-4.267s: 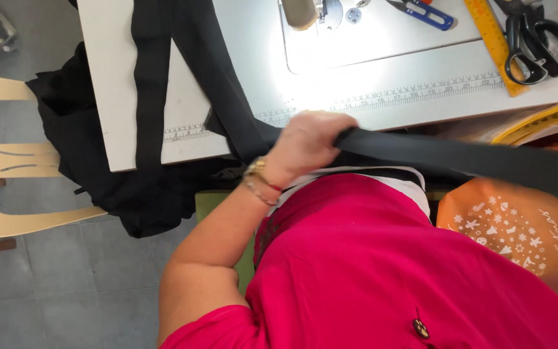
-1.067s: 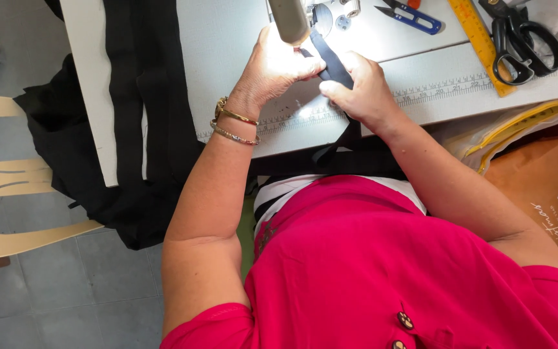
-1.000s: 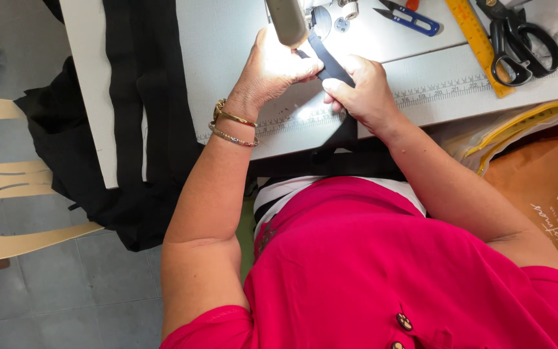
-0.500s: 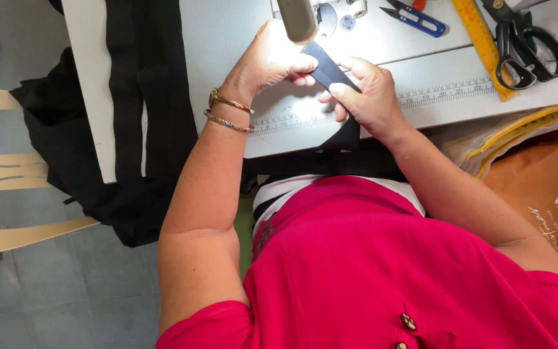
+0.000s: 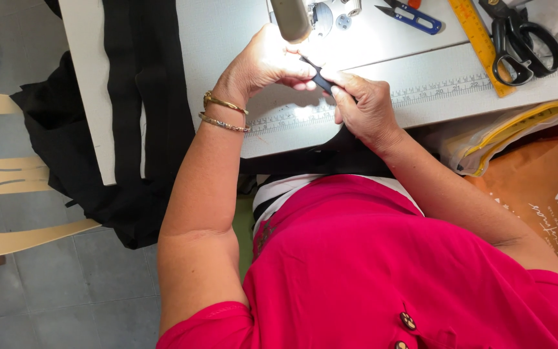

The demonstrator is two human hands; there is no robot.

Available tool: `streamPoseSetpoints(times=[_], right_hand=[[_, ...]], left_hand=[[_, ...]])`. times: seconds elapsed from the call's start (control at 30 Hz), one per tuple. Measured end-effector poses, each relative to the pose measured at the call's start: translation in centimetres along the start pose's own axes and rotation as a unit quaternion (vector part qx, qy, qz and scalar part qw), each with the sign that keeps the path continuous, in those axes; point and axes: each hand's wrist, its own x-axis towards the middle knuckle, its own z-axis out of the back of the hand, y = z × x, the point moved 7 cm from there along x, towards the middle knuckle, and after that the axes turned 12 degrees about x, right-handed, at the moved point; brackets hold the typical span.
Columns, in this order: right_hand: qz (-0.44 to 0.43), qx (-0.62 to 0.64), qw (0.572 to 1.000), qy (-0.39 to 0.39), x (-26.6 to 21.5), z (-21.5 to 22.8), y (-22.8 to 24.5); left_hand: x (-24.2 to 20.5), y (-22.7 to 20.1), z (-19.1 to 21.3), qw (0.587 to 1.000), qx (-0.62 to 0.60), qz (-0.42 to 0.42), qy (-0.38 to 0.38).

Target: Feeding and guiding black fabric strips through an industrial sewing machine to create finished edges or straps.

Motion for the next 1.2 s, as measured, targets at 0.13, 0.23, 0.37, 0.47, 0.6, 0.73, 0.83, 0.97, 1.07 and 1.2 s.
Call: streamPoseSetpoints(times=[0.13,0.23,0.37,0.47,0.6,0.73,0.83,0.97,1.07,1.2], right_hand=[[0.043,-0.036,0.998,0.007,-0.1,-0.2,0.3],[0.056,-0.057,0.997,0.017,-0.3,-0.2,0.3],[0.029,-0.066,0.997,0.027,-0.1,-0.1,0.0],[-0.025,-0.042,0.999,0.002,0.0,0.4,-0.4],[-0.188,0.092,0.976,-0.054,1.0,1.5,-2.4],[-0.325,0.227,0.918,-0.003,1.7,-0.3,-1.0],[-0.359,0.204,0.911,-0.005,1.6,-0.3,-1.7],[-0.342,0.168,0.924,-0.002,1.7,-0.5,-1.2],[-0.348,0.12,0.93,-0.002,2.1,-0.5,-0.8],[-0.313,0.093,0.945,0.009,2.5,-0.7,-0.8]], left_hand=[[0.0,-0.2,-0.1,0.999,0.043,-0.028,0.003],[0.2,-0.4,-0.1,0.994,0.087,-0.059,-0.022],[0.7,0.3,0.1,0.992,0.106,-0.045,-0.045],[0.9,1.0,0.6,0.991,0.12,-0.024,-0.054],[0.6,0.8,0.1,0.994,0.099,-0.029,-0.043],[0.5,-0.2,-0.2,0.988,0.137,-0.055,-0.051],[0.4,-0.6,-0.1,0.985,0.159,-0.056,-0.047],[0.2,-0.7,-0.5,0.98,0.19,-0.047,-0.036],[0.0,-1.0,-0.4,0.981,0.186,-0.026,-0.05],[0.9,0.1,0.1,0.972,0.218,-0.048,-0.067]])
